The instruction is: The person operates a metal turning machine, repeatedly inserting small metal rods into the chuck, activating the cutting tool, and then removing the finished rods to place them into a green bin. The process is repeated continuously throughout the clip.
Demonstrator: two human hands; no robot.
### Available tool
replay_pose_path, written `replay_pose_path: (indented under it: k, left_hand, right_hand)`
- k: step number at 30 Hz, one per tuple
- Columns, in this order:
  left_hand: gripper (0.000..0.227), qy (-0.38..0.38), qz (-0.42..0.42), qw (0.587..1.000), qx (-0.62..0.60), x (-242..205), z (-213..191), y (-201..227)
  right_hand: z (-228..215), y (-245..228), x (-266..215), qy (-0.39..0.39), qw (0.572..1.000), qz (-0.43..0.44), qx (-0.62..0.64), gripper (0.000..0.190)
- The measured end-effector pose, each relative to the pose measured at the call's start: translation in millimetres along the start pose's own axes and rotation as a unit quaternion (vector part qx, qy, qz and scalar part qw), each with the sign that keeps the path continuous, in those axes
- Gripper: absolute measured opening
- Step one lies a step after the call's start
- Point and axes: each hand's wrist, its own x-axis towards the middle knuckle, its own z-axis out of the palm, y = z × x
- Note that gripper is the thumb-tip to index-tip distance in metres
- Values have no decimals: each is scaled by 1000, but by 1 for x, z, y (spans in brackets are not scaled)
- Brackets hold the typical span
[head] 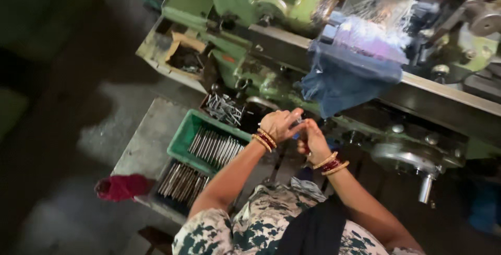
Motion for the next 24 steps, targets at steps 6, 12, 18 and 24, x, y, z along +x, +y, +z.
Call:
replay_pose_path:
  k: [6, 12, 18, 24]
  left_hand:
    - [33, 36, 74, 996, 30, 15, 1, 37]
    - [31, -46, 143, 988, -21, 9, -25, 54]
    - [43, 94, 6, 995, 9, 18, -28, 44]
    - [48, 82, -254, 963, -29, -46, -18, -48]
  right_hand:
    - [-18, 32, -15, 0, 990, 100, -97, 61]
    - [-59, 65, -20, -97, 977, 186, -49, 64]
    - [-101, 55, 19, 136, 967, -38, 210, 28]
    - [-199, 34, -43, 213, 966, -74, 129, 8]
